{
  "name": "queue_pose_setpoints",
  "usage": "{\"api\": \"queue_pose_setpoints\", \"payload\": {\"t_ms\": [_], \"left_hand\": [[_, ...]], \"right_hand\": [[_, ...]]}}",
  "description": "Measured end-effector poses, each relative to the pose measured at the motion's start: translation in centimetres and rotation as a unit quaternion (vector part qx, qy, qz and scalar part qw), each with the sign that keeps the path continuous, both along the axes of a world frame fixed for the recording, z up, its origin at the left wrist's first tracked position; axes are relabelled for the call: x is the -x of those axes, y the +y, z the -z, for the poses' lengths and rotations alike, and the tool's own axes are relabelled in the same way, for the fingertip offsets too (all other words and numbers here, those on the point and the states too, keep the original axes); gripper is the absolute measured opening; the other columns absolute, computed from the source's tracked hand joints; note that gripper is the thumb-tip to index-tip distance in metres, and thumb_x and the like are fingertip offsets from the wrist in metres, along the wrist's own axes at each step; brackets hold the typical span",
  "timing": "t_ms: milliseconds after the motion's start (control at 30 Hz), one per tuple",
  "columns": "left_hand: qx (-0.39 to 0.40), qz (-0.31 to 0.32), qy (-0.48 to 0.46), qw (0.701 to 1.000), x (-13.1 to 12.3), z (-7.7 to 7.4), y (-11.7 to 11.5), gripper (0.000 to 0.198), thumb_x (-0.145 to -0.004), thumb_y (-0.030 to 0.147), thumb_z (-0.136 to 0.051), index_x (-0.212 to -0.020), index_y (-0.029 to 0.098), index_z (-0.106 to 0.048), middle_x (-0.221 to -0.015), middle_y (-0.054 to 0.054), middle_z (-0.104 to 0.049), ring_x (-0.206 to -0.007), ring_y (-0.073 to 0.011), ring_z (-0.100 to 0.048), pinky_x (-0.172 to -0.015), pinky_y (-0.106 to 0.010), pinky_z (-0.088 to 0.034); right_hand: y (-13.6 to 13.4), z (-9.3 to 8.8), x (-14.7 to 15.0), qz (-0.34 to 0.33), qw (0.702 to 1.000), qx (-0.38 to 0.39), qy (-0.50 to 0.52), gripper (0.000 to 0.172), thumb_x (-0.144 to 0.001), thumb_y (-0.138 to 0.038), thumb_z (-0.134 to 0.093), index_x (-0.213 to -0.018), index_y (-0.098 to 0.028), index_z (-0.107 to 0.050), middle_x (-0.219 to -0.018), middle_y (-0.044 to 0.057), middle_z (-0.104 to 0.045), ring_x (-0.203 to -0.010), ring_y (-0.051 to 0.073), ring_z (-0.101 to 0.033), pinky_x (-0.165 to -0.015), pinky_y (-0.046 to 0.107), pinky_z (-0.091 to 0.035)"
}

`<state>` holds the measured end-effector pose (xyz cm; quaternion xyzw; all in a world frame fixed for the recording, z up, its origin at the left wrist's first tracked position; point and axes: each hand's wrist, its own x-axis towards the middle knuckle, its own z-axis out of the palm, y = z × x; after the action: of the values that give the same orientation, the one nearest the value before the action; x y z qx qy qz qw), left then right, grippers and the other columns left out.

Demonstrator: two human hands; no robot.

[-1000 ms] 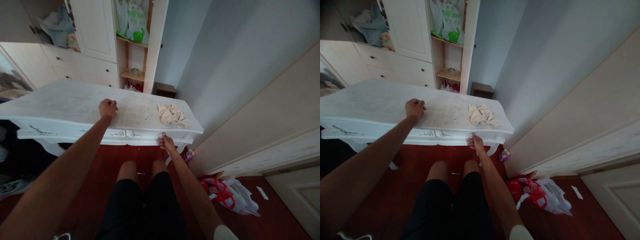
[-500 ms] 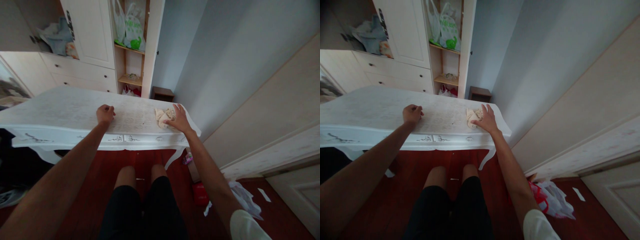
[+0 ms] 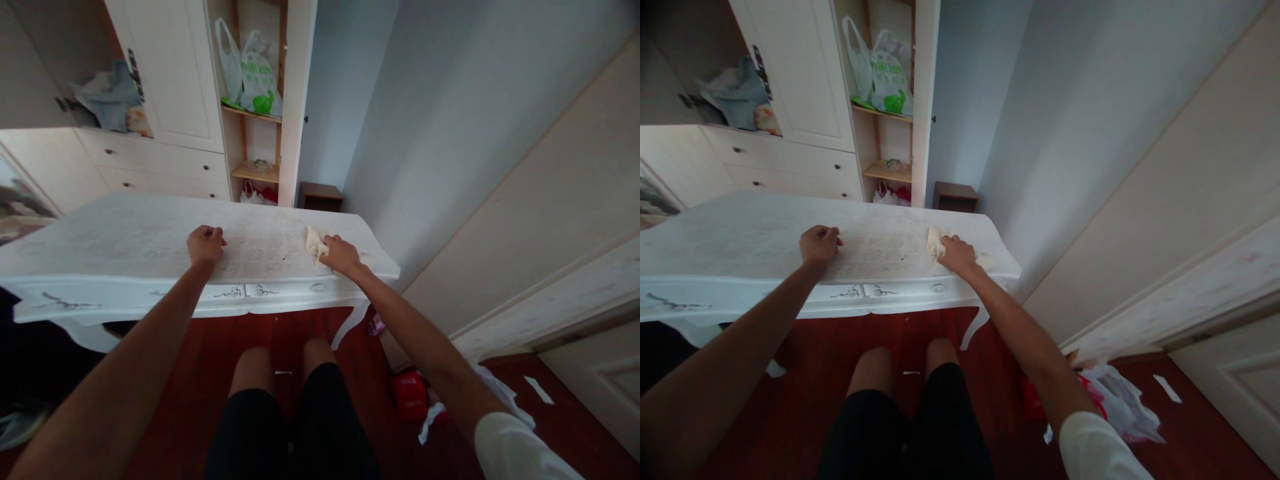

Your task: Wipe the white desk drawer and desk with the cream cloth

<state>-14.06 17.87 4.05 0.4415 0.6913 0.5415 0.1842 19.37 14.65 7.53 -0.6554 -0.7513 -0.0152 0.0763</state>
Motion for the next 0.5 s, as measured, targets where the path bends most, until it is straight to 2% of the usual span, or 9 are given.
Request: {"api": "queue_pose_setpoints", "payload": {"t_ms": [133,200,267,333,400,500], "left_hand": [[-0.01,0.003,-0.004,1.0,0.2,0.3,0.3,0.014,-0.08,0.022,-0.057,-0.066,0.02,-0.056,-0.057,-0.001,-0.058,-0.049,-0.0157,-0.051,-0.055,-0.029,-0.044],[-0.011,0.005,-0.007,1.0,0.2,0.4,0.4,0.015,-0.08,0.022,-0.057,-0.066,0.02,-0.056,-0.056,0.0,-0.057,-0.048,-0.0153,-0.051,-0.055,-0.028,-0.043],[-0.008,0.002,0.0,1.0,0.2,0.4,0.5,0.014,-0.08,0.022,-0.057,-0.065,0.02,-0.057,-0.057,0.0,-0.058,-0.048,-0.0154,-0.051,-0.055,-0.028,-0.043],[-0.002,-0.001,0.005,1.0,0.2,0.5,0.6,0.014,-0.08,0.023,-0.057,-0.066,0.02,-0.057,-0.057,0.0,-0.058,-0.05,-0.0161,-0.052,-0.055,-0.028,-0.043],[0.0,0.0,0.006,1.0,0.2,0.6,0.6,0.015,-0.08,0.025,-0.058,-0.066,0.021,-0.057,-0.058,-0.001,-0.059,-0.051,-0.0166,-0.053,-0.055,-0.028,-0.044],[0.0,0.006,0.013,1.0,0.3,0.7,0.6,0.016,-0.08,0.027,-0.058,-0.066,0.021,-0.056,-0.059,-0.001,-0.059,-0.05,-0.0165,-0.053,-0.055,-0.029,-0.044]], "right_hand": [[-4.4,1.9,-1.8,-0.051,0.99,-0.056,0.12,0.038,-0.081,-0.027,-0.063,-0.118,-0.02,-0.065,-0.125,0.012,-0.067,-0.109,0.028,-0.065,-0.094,0.037,-0.05],[-7.1,3.5,-2.9,-0.068,0.969,-0.067,0.229,0.032,-0.077,-0.029,-0.064,-0.107,-0.02,-0.065,-0.112,0.009,-0.07,-0.102,0.026,-0.064,-0.092,0.036,-0.05],[-10.1,5.5,-3.9,-0.076,0.933,-0.038,0.35,0.024,-0.078,-0.031,-0.06,-0.099,-0.021,-0.065,-0.095,0.004,-0.071,-0.089,0.023,-0.064,-0.084,0.034,-0.05],[-12.8,7.8,-4.7,-0.061,0.907,-0.004,0.417,0.017,-0.078,-0.031,-0.061,-0.092,-0.024,-0.066,-0.085,0.001,-0.07,-0.08,0.022,-0.062,-0.077,0.033,-0.049],[-14.9,10.1,-5.6,-0.051,0.894,0.025,0.445,0.016,-0.074,-0.029,-0.064,-0.089,-0.025,-0.069,-0.082,0.001,-0.07,-0.077,0.022,-0.062,-0.074,0.033,-0.049],[-16.2,12.8,-7.5,0.024,0.864,-0.001,0.503,0.017,-0.076,-0.033,-0.066,-0.091,-0.026,-0.071,-0.086,0.003,-0.072,-0.077,0.023,-0.062,-0.073,0.034,-0.05]]}}
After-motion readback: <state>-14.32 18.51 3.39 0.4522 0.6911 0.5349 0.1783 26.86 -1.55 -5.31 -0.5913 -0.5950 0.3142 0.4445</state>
